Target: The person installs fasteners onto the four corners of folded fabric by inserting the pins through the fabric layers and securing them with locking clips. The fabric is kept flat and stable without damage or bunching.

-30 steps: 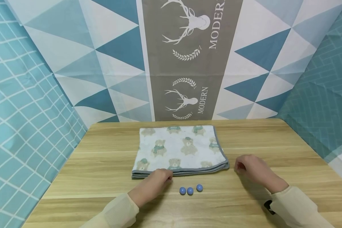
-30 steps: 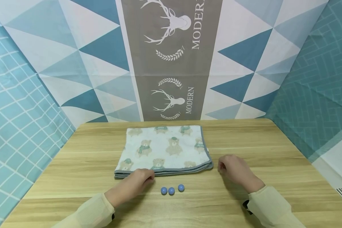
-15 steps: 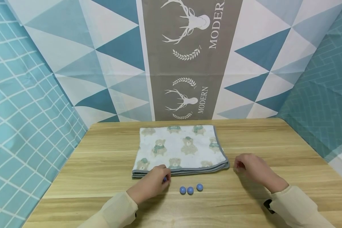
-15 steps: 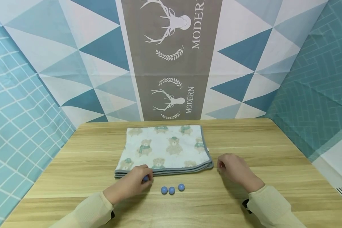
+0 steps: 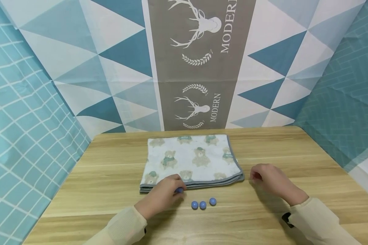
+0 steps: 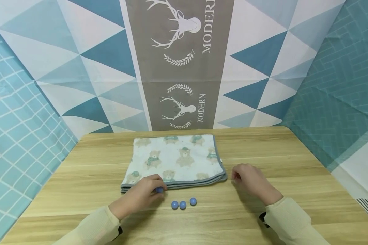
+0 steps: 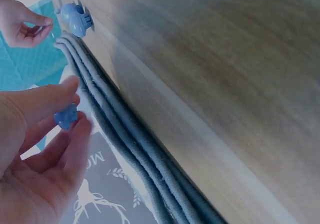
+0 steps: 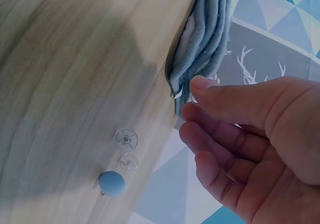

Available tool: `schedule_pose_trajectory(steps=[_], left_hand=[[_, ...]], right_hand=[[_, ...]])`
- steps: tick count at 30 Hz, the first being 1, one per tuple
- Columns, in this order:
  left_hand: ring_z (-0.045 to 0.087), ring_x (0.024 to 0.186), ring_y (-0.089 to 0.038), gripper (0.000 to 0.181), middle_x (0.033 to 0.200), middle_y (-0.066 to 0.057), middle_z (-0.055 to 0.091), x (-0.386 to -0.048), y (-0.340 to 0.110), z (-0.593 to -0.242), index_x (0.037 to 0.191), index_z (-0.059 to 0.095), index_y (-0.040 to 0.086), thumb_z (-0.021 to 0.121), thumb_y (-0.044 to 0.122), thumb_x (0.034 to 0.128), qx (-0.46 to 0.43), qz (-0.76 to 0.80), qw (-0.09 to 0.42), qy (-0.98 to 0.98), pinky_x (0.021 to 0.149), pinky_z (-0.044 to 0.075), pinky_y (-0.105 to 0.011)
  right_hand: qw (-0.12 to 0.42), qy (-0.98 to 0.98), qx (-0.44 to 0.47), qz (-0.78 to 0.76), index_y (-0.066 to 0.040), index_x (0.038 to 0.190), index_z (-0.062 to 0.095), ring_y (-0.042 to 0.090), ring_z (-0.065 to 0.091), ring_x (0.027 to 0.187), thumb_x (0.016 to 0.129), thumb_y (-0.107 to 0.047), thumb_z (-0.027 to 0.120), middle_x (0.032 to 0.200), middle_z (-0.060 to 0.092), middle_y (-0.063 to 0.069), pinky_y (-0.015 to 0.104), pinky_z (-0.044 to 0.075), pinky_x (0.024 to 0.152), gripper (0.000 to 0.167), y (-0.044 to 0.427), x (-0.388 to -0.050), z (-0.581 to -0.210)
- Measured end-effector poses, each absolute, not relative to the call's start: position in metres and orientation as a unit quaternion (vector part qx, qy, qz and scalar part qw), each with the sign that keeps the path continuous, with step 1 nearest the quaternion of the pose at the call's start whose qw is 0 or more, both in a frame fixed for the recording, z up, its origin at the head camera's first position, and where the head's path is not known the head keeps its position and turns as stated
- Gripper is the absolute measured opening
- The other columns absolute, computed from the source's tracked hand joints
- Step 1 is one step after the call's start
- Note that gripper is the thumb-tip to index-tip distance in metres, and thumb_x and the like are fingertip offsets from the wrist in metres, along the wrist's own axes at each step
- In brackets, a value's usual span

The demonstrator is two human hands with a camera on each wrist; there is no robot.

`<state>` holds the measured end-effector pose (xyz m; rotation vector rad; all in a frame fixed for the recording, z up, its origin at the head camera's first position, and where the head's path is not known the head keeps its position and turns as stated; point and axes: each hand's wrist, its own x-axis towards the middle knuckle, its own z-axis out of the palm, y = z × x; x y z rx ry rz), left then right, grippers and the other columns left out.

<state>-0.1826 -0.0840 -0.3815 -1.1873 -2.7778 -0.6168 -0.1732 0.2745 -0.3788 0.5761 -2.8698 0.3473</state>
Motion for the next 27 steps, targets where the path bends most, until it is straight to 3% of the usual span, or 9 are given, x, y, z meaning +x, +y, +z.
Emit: schedule_pose_trajectory(steps=[5, 15, 20, 24, 27], left_hand=[[0.057, 0.087, -0.013, 0.01, 0.09, 0.001, 0.06, -0.1811, -0.085, -0.3809, 0.09, 0.071, 0.012, 0.073, 0.011, 0.0799, -0.373, -0.188, 0.07, -0.906, 0.075, 0.052, -0.024], [0.059, 0.088, -0.015, 0.016, 0.093, -0.001, 0.061, -0.181, -0.0857, -0.3815, 0.093, 0.071, 0.009, 0.074, 0.006, 0.0781, -0.354, -0.212, 0.062, -0.909, 0.076, 0.053, -0.025], [0.06, 0.086, -0.014, 0.015, 0.091, 0.0, 0.062, -0.1814, -0.0842, -0.3809, 0.093, 0.071, 0.009, 0.074, 0.007, 0.0783, -0.355, -0.211, 0.066, -0.908, 0.074, 0.053, -0.024], [0.06, 0.085, -0.014, 0.015, 0.09, 0.0, 0.062, -0.1813, -0.0829, -0.3806, 0.093, 0.071, 0.008, 0.074, 0.007, 0.0781, -0.357, -0.21, 0.072, -0.908, 0.073, 0.053, -0.023], [0.06, 0.085, -0.014, 0.015, 0.089, -0.001, 0.062, -0.1809, -0.0821, -0.3805, 0.092, 0.071, 0.008, 0.074, 0.006, 0.0781, -0.358, -0.209, 0.073, -0.907, 0.073, 0.053, -0.023]], right_hand=[[0.097, -0.965, 0.213, 0.117, -0.02, 0.068, 0.061, -0.001, 0.045, 0.06, 0.074, -0.006, 0.077, 0.066, 0.056, -0.013, 0.018, 0.041, 0.054, 0.022, 0.2718, -0.1736, -0.3782], [0.06, -0.949, 0.269, 0.152, -0.017, 0.074, 0.064, -0.001, 0.053, 0.069, 0.076, -0.001, 0.074, 0.074, 0.06, -0.011, 0.019, 0.048, 0.059, 0.019, 0.2689, -0.1746, -0.376], [0.07, -0.948, 0.268, 0.159, -0.016, 0.075, 0.06, -0.002, 0.048, 0.064, 0.08, 0.0, 0.067, 0.07, 0.055, -0.012, 0.018, 0.044, 0.056, 0.018, 0.2665, -0.1757, -0.3787], [0.064, -0.952, 0.254, 0.159, -0.012, 0.088, 0.058, -0.003, 0.047, 0.062, 0.08, 0.0, 0.064, 0.071, 0.055, -0.01, 0.017, 0.043, 0.055, 0.015, 0.2666, -0.1781, -0.3804], [0.048, -0.958, 0.236, 0.158, -0.006, 0.105, 0.058, -0.003, 0.047, 0.063, 0.08, 0.0, 0.065, 0.073, 0.057, -0.008, 0.018, 0.044, 0.055, 0.027, 0.267, -0.1789, -0.3796]])
